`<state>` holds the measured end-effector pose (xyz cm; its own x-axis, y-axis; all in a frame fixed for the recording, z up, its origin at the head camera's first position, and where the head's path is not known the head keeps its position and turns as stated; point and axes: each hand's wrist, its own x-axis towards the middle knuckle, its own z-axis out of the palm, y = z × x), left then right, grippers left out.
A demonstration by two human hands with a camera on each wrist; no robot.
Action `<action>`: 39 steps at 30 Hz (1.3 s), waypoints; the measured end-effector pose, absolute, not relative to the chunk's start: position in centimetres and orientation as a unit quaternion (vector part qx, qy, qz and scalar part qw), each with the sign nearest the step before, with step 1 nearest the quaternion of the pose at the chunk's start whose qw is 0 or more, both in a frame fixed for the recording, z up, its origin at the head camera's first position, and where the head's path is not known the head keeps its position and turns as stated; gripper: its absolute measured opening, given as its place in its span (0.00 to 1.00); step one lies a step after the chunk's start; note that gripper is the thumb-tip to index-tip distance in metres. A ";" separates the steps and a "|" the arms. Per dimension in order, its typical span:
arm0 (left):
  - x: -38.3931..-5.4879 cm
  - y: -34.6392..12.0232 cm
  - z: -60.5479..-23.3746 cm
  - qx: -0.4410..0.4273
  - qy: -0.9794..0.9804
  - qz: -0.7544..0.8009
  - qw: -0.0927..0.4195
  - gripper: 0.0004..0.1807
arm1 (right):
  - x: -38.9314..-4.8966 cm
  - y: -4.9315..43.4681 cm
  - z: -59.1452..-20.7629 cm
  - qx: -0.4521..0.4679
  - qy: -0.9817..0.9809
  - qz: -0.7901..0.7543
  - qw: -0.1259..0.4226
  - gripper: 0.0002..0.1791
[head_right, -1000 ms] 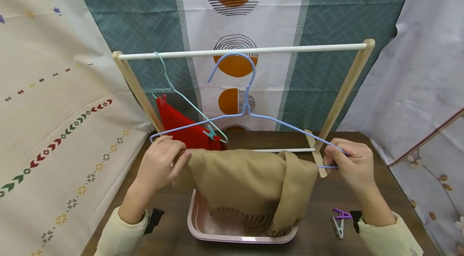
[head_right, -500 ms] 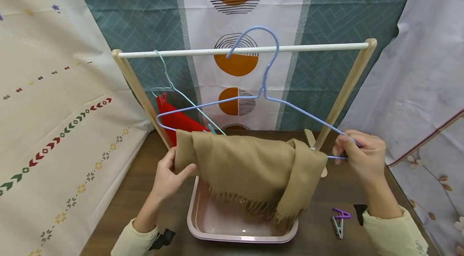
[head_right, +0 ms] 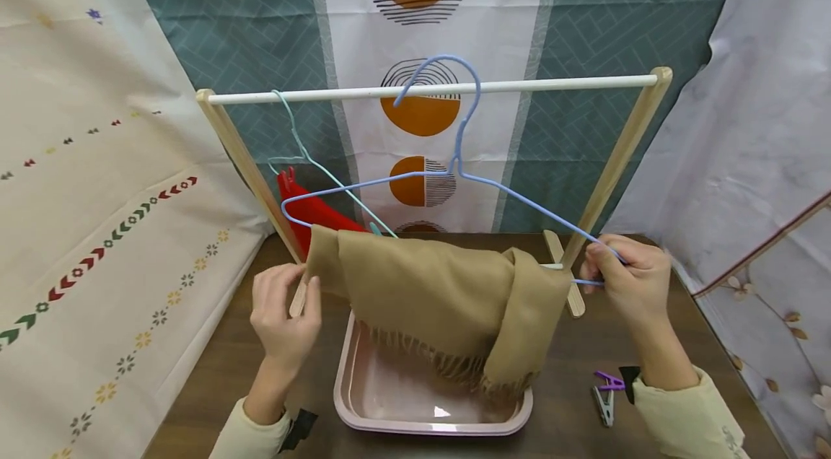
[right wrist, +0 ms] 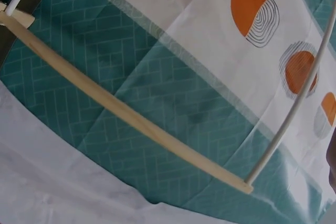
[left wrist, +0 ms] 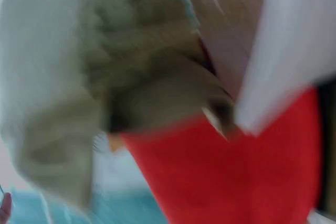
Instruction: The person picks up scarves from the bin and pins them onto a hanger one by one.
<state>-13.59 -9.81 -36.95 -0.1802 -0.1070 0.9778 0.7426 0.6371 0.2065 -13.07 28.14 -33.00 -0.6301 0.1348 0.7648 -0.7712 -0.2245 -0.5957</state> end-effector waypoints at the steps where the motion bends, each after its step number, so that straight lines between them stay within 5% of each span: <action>1: -13.4 -8.9 -36.4 -0.262 -0.661 -0.333 0.619 0.04 | -13.2 28.0 -33.1 0.299 -0.541 0.721 0.314 0.16; 5: -13.0 -4.7 -34.4 -0.387 -0.644 -0.238 0.615 0.07 | -13.5 27.6 -33.4 0.317 -0.548 0.710 0.309 0.16; 12: -13.4 1.5 -32.7 -0.480 -0.769 -0.121 0.405 0.08 | -13.8 26.5 -34.1 0.343 -0.569 0.685 0.299 0.18; 16: -13.9 3.1 -32.7 -0.482 -0.801 -0.118 0.336 0.07 | -13.9 26.1 -34.3 0.342 -0.578 0.677 0.300 0.18; 39: -14.1 1.7 -32.4 -0.482 -0.814 -0.181 0.270 0.06 | -13.9 24.7 -34.3 0.356 -0.569 0.675 0.306 0.17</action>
<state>-14.14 1.71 -32.37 -0.3903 0.6860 0.6141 0.8817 0.4706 0.0346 -13.93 24.70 -34.29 -0.5598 0.0075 0.8286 -0.8180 -0.1646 -0.5511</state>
